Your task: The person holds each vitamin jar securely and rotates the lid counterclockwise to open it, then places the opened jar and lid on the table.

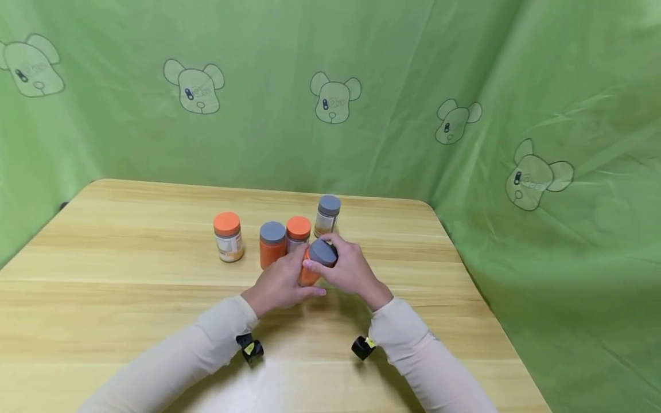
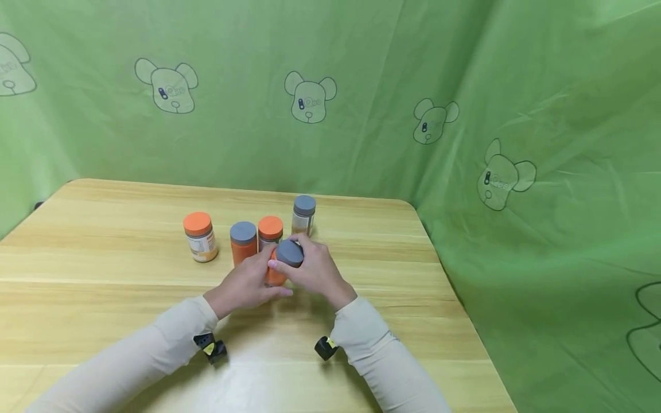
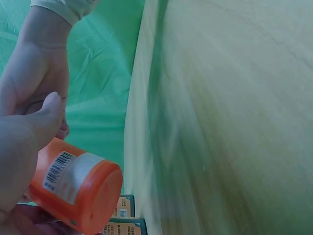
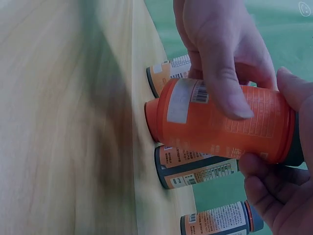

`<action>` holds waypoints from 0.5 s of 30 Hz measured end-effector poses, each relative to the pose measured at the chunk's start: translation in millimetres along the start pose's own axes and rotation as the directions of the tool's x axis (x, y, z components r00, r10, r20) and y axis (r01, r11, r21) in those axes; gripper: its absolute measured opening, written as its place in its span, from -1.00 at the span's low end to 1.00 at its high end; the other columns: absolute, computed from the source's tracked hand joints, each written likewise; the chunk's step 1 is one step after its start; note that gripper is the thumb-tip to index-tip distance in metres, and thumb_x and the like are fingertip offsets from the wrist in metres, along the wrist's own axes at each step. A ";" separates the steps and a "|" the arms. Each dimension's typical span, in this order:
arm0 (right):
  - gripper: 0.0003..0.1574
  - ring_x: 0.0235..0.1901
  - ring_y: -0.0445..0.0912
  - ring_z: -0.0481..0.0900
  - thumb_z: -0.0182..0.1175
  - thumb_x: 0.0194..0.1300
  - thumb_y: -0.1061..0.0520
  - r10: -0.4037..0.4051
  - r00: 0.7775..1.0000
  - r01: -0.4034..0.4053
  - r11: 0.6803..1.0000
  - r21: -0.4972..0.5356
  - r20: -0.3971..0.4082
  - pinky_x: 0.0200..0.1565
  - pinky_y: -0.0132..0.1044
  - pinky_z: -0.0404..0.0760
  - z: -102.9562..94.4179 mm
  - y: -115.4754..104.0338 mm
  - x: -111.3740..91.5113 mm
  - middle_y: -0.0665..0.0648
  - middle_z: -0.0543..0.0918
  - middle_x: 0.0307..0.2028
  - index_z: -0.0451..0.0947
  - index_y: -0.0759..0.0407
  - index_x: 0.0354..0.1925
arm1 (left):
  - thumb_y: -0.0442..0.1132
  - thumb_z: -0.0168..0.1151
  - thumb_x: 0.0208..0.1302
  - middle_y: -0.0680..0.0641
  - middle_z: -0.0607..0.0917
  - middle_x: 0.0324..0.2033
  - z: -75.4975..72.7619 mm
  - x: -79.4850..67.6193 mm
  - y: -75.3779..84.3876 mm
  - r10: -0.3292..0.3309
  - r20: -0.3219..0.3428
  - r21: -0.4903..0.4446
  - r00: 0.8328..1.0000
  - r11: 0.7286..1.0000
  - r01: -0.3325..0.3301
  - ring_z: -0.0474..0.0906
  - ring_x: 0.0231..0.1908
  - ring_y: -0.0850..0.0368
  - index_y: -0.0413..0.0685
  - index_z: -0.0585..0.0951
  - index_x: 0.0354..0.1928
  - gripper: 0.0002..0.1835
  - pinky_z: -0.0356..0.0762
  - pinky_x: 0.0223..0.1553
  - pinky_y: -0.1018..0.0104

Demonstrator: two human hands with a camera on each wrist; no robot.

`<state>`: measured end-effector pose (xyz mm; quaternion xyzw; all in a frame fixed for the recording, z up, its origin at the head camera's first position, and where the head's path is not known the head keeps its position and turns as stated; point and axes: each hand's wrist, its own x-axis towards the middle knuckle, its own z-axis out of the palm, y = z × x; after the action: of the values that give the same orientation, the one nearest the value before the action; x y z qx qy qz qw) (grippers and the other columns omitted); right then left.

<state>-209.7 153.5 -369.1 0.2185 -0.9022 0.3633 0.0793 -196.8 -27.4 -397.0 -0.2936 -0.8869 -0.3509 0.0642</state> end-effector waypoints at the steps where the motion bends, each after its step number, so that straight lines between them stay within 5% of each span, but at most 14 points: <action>1: -0.39 -0.32 -0.07 0.57 0.43 0.09 -0.16 0.003 1.000 -0.003 1.000 0.005 0.000 -0.31 -0.20 0.53 0.3 -0.2 0.1 0.13 0.64 -0.28 0.48 0.08 0.01 | 0.06 0.50 0.02 -0.09 0.61 0.01 0.0 0.2 -0.2 -0.002 -0.008 0.005 1.000 1.000 0.002 0.60 -0.03 0.04 -0.11 0.25 0.32 -0.10 0.55 -0.04 0.13; 8: -0.38 -0.37 -0.08 0.56 0.34 0.16 -0.17 -0.064 0.998 0.064 0.997 -0.039 0.000 -0.35 -0.23 0.53 -0.4 1.1 -0.3 0.15 0.64 -0.29 0.48 0.15 0.05 | 0.03 0.48 0.06 -0.07 0.67 -0.23 1.8 0.6 -0.4 0.025 -0.094 0.069 0.995 0.997 -0.019 0.65 -0.32 0.08 -0.13 0.35 0.16 -0.27 0.61 -0.27 0.19; 15: -0.47 -0.46 -0.08 0.53 0.15 0.30 -0.18 -0.133 0.991 0.134 0.975 -0.177 0.018 -0.43 -0.24 0.49 -1.5 6.8 -1.9 0.13 0.62 -0.39 0.49 0.20 0.00 | 0.07 0.46 0.07 0.03 0.55 -0.45 2.2 -1.2 1.4 -0.026 -0.047 0.134 0.999 0.990 0.032 0.49 -0.53 0.18 -0.09 0.41 0.03 -0.38 0.48 -0.52 0.28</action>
<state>-211.1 159.5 -372.9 0.2716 -0.9146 0.2747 0.1200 -194.8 -25.7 -398.3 -0.2674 -0.9111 -0.2977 0.0989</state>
